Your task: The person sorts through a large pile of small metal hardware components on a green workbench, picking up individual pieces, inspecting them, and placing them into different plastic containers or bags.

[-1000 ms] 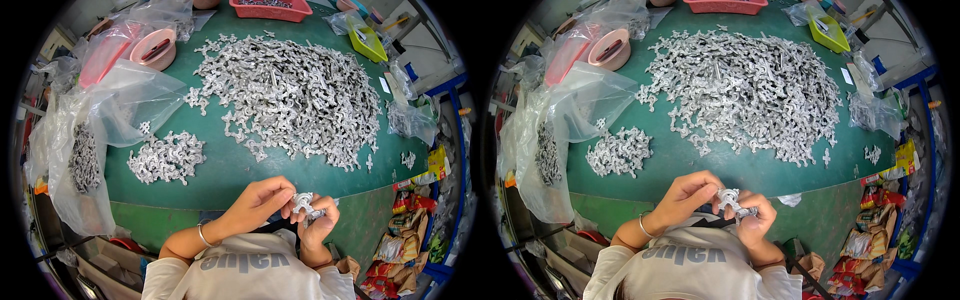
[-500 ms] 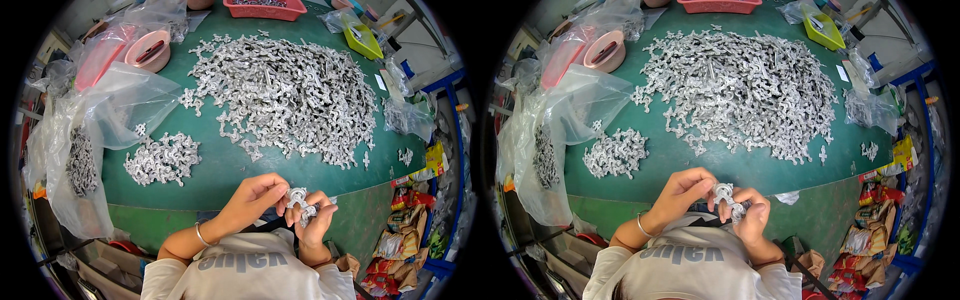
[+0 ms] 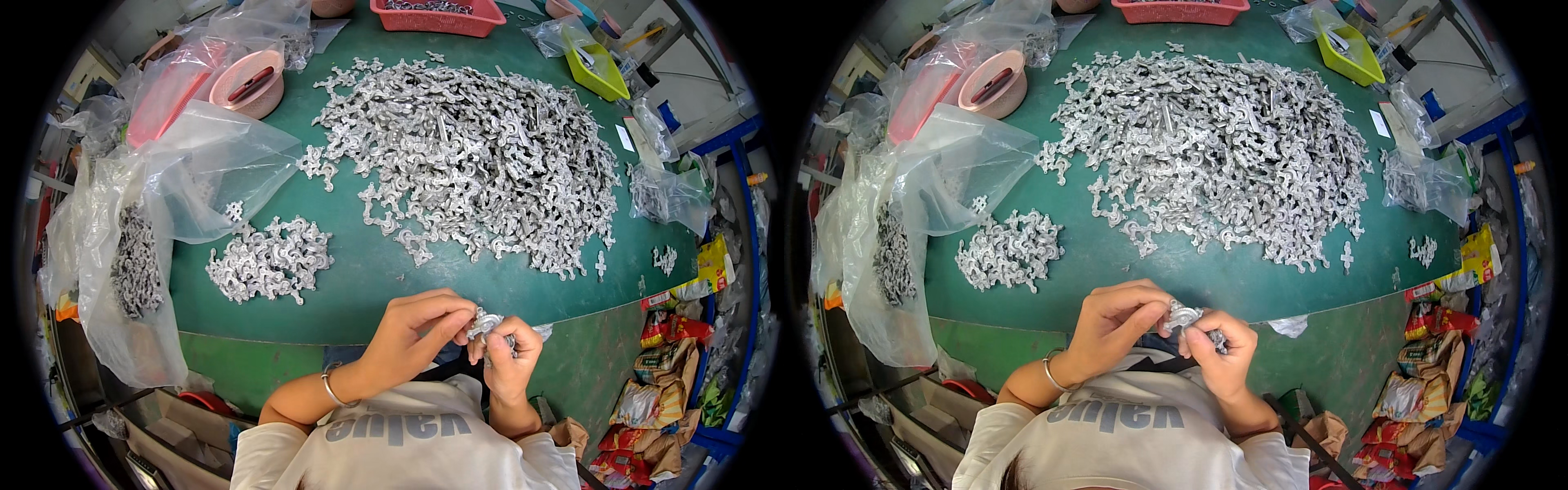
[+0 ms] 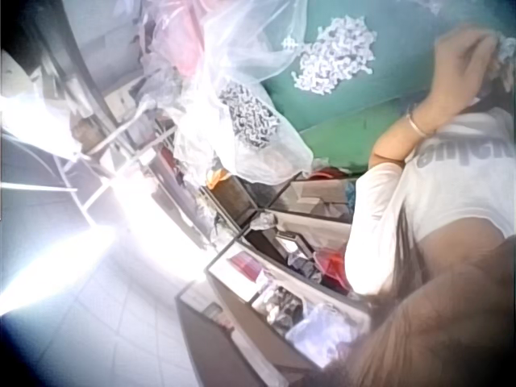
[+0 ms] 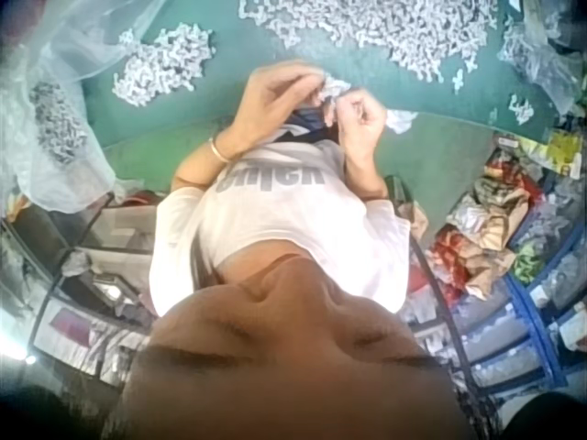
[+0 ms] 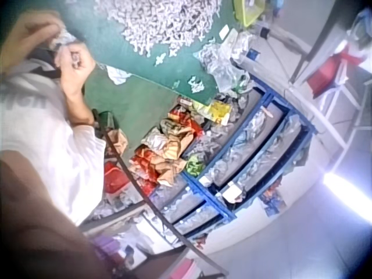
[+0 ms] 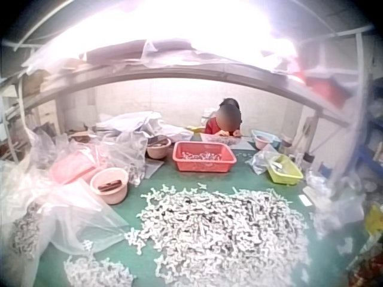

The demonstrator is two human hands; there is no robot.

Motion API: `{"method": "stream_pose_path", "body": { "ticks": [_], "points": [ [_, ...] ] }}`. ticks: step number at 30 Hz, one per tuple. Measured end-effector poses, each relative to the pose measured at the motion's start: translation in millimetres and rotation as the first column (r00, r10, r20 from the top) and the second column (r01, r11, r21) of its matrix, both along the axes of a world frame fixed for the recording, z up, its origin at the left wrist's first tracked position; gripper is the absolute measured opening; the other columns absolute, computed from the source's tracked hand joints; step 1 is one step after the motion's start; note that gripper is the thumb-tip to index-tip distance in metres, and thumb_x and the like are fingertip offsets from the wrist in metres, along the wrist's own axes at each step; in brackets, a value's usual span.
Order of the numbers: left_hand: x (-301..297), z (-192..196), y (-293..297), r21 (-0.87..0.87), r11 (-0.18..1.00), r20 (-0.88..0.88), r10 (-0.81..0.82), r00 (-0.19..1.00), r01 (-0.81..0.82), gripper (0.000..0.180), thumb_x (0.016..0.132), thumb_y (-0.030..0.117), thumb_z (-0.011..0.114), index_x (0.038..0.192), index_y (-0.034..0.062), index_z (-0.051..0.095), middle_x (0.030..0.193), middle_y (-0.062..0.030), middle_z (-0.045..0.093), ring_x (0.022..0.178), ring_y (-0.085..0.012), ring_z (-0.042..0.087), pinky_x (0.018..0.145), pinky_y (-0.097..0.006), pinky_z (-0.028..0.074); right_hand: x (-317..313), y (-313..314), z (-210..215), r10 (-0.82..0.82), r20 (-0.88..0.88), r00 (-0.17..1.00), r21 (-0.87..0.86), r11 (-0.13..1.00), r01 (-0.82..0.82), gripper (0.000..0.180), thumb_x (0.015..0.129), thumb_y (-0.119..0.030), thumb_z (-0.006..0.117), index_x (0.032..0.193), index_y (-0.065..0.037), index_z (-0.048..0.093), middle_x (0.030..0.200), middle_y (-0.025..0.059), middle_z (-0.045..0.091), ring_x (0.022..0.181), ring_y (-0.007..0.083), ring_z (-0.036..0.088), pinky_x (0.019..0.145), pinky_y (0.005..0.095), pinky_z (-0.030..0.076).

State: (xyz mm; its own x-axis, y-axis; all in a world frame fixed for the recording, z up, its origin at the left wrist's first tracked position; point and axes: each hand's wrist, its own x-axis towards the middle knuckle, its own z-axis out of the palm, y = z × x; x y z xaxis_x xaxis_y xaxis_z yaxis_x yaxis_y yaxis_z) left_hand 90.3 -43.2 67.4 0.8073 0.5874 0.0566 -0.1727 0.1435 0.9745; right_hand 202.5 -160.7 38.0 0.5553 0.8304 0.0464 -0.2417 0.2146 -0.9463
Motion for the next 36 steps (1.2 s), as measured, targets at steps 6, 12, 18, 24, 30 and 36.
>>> {"method": "stream_pose_path", "body": {
  "ticks": [6, 12, 18, 24, 30, 36],
  "points": [
    [0, -4, -2, -0.081, 0.997, 0.054, 0.003, 0.999, 0.001, 0.011, 0.085, 0.002, 0.051, 0.09, -0.0069, 0.057, 0.08, -0.0088, 0.056, 0.066, -0.0108, 0.054, 0.057, -0.023, 0.044, 0, 0, 1, -0.043, 0.152, 0.987, -0.04, 0.998, 0.049, 0.009, 0.075, 0.003, 0.059, 0.068, 0.003, 0.054, 0.059, 0.0076, 0.056, 0.052, 0.0116, 0.051, 0.05, 0.0233, 0.04],
    [-2, -5, -2, -0.179, 0.983, 0.032, -0.043, 0.999, 0.048, 0.012, 0.085, -0.002, 0.05, 0.093, -0.0063, 0.058, 0.088, -0.011, 0.057, 0.071, -0.0119, 0.055, 0.064, -0.023, 0.045, -1, 4, 5, -0.07, 0.215, 0.974, -0.035, 0.996, 0.08, 0.008, 0.073, 0.003, 0.061, 0.069, 0.003, 0.054, 0.058, 0.0074, 0.056, 0.052, 0.0119, 0.05, 0.051, 0.0237, 0.039],
    [-2, -7, -2, -0.183, 0.982, 0.04, -0.039, 0.998, 0.045, 0.012, 0.085, -0.002, 0.05, 0.093, -0.0062, 0.058, 0.087, -0.0109, 0.057, 0.072, -0.0117, 0.055, 0.064, -0.023, 0.045, -1, 2, 4, -0.067, 0.189, 0.98, -0.059, 0.995, 0.08, 0.009, 0.074, 0.003, 0.061, 0.068, 0.003, 0.054, 0.058, 0.0074, 0.055, 0.052, 0.0118, 0.051, 0.05, 0.0231, 0.039],
    [-2, -7, -2, -0.193, 0.98, 0.055, -0.036, 0.998, 0.046, 0.012, 0.085, 0.0, 0.051, 0.093, -0.0064, 0.058, 0.087, -0.0108, 0.057, 0.071, -0.0117, 0.055, 0.064, -0.023, 0.045, -2, 2, 4, -0.07, 0.16, 0.985, -0.065, 0.995, 0.081, 0.009, 0.075, 0.002, 0.061, 0.069, 0.003, 0.054, 0.058, 0.0076, 0.056, 0.052, 0.0116, 0.051, 0.05, 0.023, 0.039],
    [-4, -2, 1, -0.401, 0.911, -0.006, -0.108, 0.994, 0.096, 0.012, 0.084, -0.001, 0.053, 0.093, -0.0062, 0.058, 0.089, -0.0109, 0.057, 0.076, -0.0127, 0.056, 0.068, -0.023, 0.046, -1, 0, 5, -0.064, 0.129, 0.99, -0.047, 0.996, 0.07, 0.008, 0.073, 0.004, 0.061, 0.069, 0.003, 0.054, 0.059, 0.0082, 0.056, 0.052, 0.0122, 0.051, 0.049, 0.023, 0.039],
    [-5, -4, 3, -0.376, 0.921, 0.027, -0.099, 0.995, 0.102, 0.014, 0.081, -0.005, 0.055, 0.095, -0.007, 0.057, 0.095, -0.0119, 0.058, 0.084, -0.0138, 0.057, 0.075, -0.025, 0.047, -2, 6, 10, -0.147, 0.472, 0.869, 0.021, 0.988, 0.156, 0.013, 0.065, 0.008, 0.066, 0.071, 0.004, 0.056, 0.062, 0.0095, 0.058, 0.053, 0.0142, 0.053, 0.05, 0.0238, 0.039]
  ]
}}
